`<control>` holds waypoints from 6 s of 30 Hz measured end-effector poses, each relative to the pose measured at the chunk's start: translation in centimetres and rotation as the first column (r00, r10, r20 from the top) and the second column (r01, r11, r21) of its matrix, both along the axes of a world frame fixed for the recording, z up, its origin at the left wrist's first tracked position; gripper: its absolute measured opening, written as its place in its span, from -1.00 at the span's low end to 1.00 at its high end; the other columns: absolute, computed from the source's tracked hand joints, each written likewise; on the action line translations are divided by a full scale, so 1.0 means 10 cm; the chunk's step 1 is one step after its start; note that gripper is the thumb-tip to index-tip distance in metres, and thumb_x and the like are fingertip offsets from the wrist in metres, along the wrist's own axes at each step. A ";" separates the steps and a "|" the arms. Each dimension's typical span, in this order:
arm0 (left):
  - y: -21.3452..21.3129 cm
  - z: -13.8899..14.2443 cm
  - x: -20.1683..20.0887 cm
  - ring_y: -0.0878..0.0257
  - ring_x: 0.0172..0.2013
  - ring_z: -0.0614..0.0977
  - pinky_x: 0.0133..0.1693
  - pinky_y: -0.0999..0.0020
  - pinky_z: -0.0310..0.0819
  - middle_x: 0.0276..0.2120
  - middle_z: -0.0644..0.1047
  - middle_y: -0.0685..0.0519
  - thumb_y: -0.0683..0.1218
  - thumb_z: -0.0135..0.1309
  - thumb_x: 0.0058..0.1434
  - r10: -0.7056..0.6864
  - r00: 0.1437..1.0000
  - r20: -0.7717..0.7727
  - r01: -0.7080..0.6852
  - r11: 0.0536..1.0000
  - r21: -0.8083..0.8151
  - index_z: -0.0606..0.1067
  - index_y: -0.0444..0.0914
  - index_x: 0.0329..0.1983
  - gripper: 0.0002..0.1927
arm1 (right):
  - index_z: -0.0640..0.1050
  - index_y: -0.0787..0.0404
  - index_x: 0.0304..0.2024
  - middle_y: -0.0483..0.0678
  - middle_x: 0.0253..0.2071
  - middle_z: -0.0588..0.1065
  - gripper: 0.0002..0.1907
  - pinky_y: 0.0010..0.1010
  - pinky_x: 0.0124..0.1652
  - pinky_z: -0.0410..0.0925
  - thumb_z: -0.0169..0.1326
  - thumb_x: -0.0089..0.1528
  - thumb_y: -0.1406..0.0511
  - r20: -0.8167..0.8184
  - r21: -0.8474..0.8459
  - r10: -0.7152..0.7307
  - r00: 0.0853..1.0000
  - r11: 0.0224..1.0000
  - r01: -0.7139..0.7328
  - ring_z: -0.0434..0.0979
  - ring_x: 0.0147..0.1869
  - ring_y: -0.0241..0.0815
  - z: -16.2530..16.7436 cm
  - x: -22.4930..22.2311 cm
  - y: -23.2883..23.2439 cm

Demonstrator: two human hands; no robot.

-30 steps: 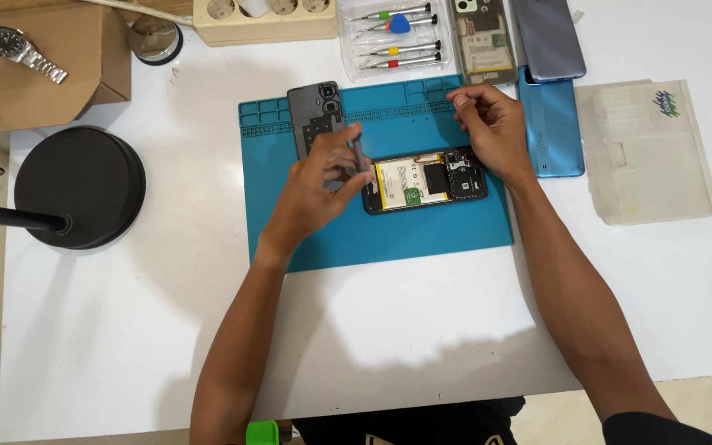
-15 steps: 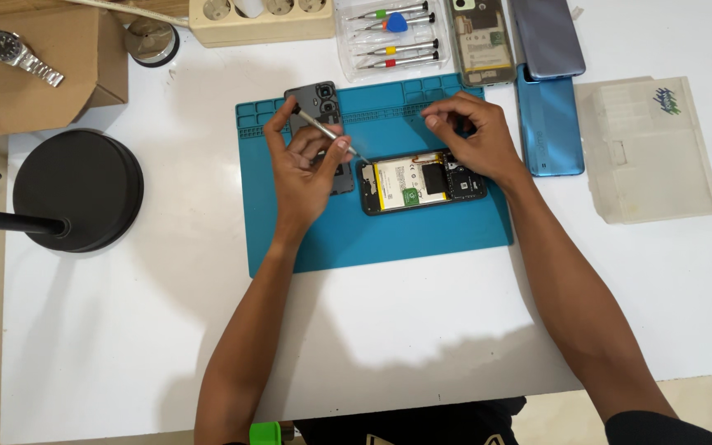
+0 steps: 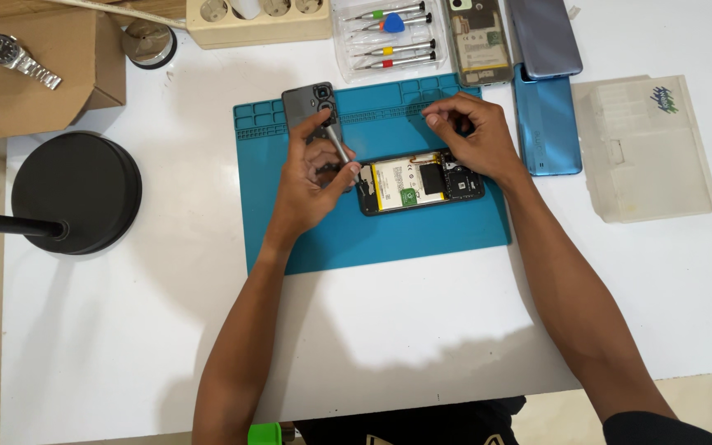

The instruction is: The person disassembles a smartphone by removing the back cover and unscrewing internal components. They use a screwdriver to remove screws from the battery area and other internal parts, placing the removed screws on the mat.

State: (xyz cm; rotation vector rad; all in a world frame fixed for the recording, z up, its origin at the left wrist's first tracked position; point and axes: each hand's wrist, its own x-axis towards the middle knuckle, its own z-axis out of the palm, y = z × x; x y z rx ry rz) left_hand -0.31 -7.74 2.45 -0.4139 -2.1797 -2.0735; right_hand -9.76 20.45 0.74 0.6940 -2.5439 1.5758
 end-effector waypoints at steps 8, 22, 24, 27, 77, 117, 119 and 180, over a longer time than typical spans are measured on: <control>0.00 -0.01 0.00 0.22 -0.04 0.69 -0.13 0.35 0.78 -0.12 0.59 -0.03 -0.31 0.19 0.31 0.005 1.000 -0.015 -0.004 0.999 0.033 0.03 -0.23 0.50 -0.20 | 0.69 0.13 -0.10 -0.20 -0.37 0.50 -0.90 -0.57 -0.40 0.18 0.23 0.34 0.31 0.015 0.006 -0.010 1.000 1.000 0.010 0.25 -0.41 -0.45 -0.02 0.00 0.01; 0.11 -0.17 -0.06 0.10 0.10 0.66 0.10 0.24 0.72 0.04 0.54 -0.14 -0.34 0.05 0.44 0.138 0.989 -0.061 -0.120 0.963 0.243 -0.14 -0.18 0.51 -0.22 | 0.69 0.12 -0.11 -0.15 -0.26 0.56 -0.68 -0.22 0.09 0.26 0.41 0.12 0.19 -0.230 0.262 0.264 0.937 0.944 -0.202 0.50 -0.10 -0.22 0.29 0.24 -0.29; 0.14 -0.18 -0.05 0.10 0.11 0.65 0.11 0.23 0.71 0.06 0.52 -0.16 -0.34 0.04 0.44 0.142 0.989 -0.052 -0.123 0.958 0.260 -0.14 -0.16 0.51 -0.22 | 0.69 0.11 -0.09 -0.15 -0.25 0.53 -0.66 -0.22 0.11 0.23 0.40 0.11 0.17 -0.178 0.272 0.287 0.941 0.934 -0.233 0.46 -0.06 -0.20 0.31 0.31 -0.38; 0.18 -0.19 -0.04 0.10 0.14 0.64 0.13 0.23 0.70 0.08 0.51 -0.17 -0.34 0.03 0.45 0.144 0.988 -0.060 -0.123 0.955 0.269 -0.15 -0.14 0.51 -0.22 | 0.69 0.10 -0.10 -0.15 -0.26 0.52 -0.68 -0.24 0.11 0.22 0.37 0.13 0.18 -0.153 0.260 0.313 0.938 0.928 -0.267 0.45 -0.07 -0.21 0.29 0.35 -0.45; 0.03 -0.24 0.07 0.17 0.05 0.67 0.01 0.29 0.72 -0.03 0.57 -0.07 -0.36 0.13 0.35 0.012 0.998 -0.057 -0.004 0.992 0.123 -0.04 -0.20 0.52 -0.18 | 0.56 0.02 0.18 -0.08 0.12 0.48 -0.08 -0.11 0.31 0.16 0.49 -0.26 0.07 -0.011 0.454 0.339 0.941 0.840 -0.297 0.37 0.24 -0.06 0.27 0.25 -0.32; 0.05 0.41 0.16 0.03 -0.06 0.66 -0.06 0.24 0.70 -0.08 0.56 -0.15 -0.20 0.26 0.23 -0.070 0.918 -0.390 -0.071 0.939 -0.336 0.41 -0.31 0.17 -0.54 | 0.61 0.00 0.10 -0.13 0.11 0.46 -0.18 -0.14 0.27 0.18 0.50 -0.23 0.06 -0.072 0.413 0.314 0.947 0.873 -0.258 0.33 0.26 -0.07 0.21 0.23 -0.31; 0.04 0.42 0.16 0.04 -0.02 0.68 -0.08 0.25 0.71 -0.01 0.58 -0.15 -0.23 0.20 0.30 -0.095 0.916 -0.389 -0.040 0.945 -0.325 0.40 -0.29 0.19 -0.59 | 0.61 0.00 0.09 -0.13 0.11 0.47 -0.19 -0.15 0.27 0.19 0.50 -0.23 0.05 -0.068 0.413 0.310 0.948 0.874 -0.257 0.33 0.25 -0.08 0.20 0.24 -0.31; 0.14 0.11 0.07 0.17 -0.15 0.72 -0.12 0.29 0.70 -0.16 0.59 -0.03 -0.09 0.33 0.23 -0.012 0.934 -0.356 -0.146 0.899 -0.413 0.36 -0.18 0.26 -0.43 | 0.63 -0.01 0.08 -0.16 0.10 0.47 -0.20 -0.14 0.28 0.17 0.50 -0.25 0.06 -0.056 0.427 0.302 0.952 0.869 -0.250 0.33 0.26 -0.10 0.18 0.22 -0.33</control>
